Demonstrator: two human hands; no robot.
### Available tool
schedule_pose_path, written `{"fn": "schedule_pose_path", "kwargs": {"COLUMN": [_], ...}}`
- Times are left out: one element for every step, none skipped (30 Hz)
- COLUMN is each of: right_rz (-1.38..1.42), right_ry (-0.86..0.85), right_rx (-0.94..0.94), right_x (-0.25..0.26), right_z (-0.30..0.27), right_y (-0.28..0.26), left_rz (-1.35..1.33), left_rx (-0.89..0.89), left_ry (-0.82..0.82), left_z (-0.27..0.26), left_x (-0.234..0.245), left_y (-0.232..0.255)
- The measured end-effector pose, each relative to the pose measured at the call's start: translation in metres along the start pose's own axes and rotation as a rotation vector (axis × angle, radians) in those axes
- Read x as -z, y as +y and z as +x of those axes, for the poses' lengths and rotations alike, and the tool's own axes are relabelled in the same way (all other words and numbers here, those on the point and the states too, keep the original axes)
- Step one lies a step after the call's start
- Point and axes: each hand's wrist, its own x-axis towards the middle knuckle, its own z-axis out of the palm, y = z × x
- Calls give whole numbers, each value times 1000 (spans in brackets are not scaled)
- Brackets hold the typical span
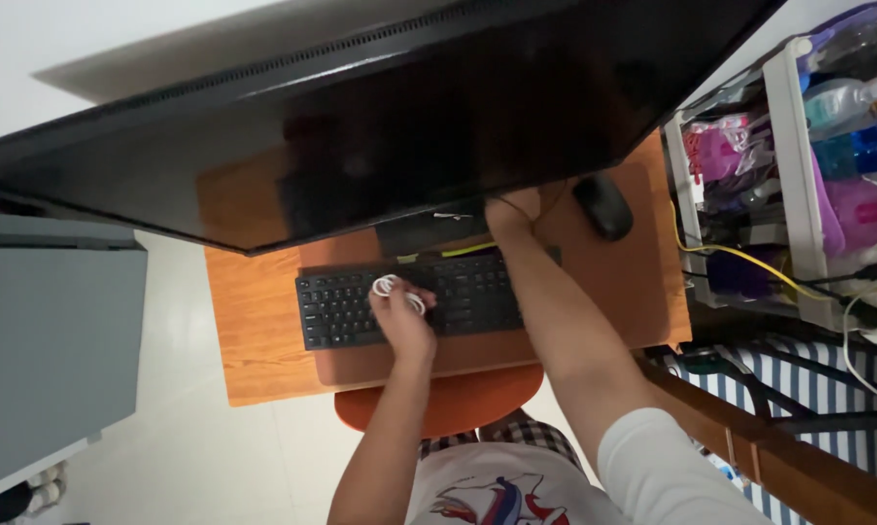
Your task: Cleaning a computer monitor and speakers using wet wipes.
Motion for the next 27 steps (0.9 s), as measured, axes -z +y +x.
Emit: {"fn": "schedule_pose_path", "kwargs": {"right_rz": [0,60,119,118,91,65,66,197,327,325,218,108,104,480,858,857,1094,1331,1329,1240,1147,1145,953,758,756,682,604], "right_ry": [0,9,18,17,31,50,55,8,-38,-37,-132,-227,-225,-388,-547,-542,-640,-736,-734,-837,-938,-938,-942,-935,-934,-805,-673], "right_rx": [1,2,3,1,43,89,89,84,78,78,-54,-189,-192,-233,-268,-267,-364,-466,-466,-536,-603,-602,-410,-222,-222,-78,61], "right_x": [3,6,9,10,10,12,20,27,33,38,43,48,44,40,36,28,21,12,18,22,27,53,78,104,103,103,102], "right_z": [-3,-5,-8,-9,-9,-6,-11,-18,-25,-25,-25,-26,-32,-36,-40,-49,-59,-69,-81,-94,-107,-122,-137,-153,-156,-158,-161], "right_y": [-5,-12,-18,-17,-16,-16,-17,-16,-16,-11,-7,0,20,39,57,79,101,123,124,124,125,95,65,35,33,30,27], "left_rz": [0,33,67,69,67,61,59,59,60,58,40,23,22,48,74,71,73,76,74,129,184,182,263,345,343,329,315], "left_rx": [0,-10,-20,-18,-4,7,7,40,74,75,168,266,271,258,244,246,288,331,333,368,402,402,387,372,372,328,283], "left_ry": [0,-29,-58,-58,-68,-83,-87,-95,-103,-103,-119,-133,-134,-169,-203,-207,-228,-248,-249,-312,-374,-374,-465,-555,-555,-571,-587], "left_z": [-1,-2,-2,-4,-5,-4,-4,-5,-5,-7,-9,-12,-9,-6,-2,-1,0,1,3,4,5,3,2,-1,3,8,13], "left_x": [0,0,0,1,2,0,0,1,3,-2,-7,-11,-9,-8,-8,-11,-14,-17,-20,-23,-25,-32,-38,-45,-40,-36,-31], "left_y": [-4,-6,-9,-9,-10,-11,-12,-14,-15,-11,-7,-4,-13,-21,-30,-33,-36,-38,-41,-44,-47,-42,-36,-31,-40,-49,-57]}}
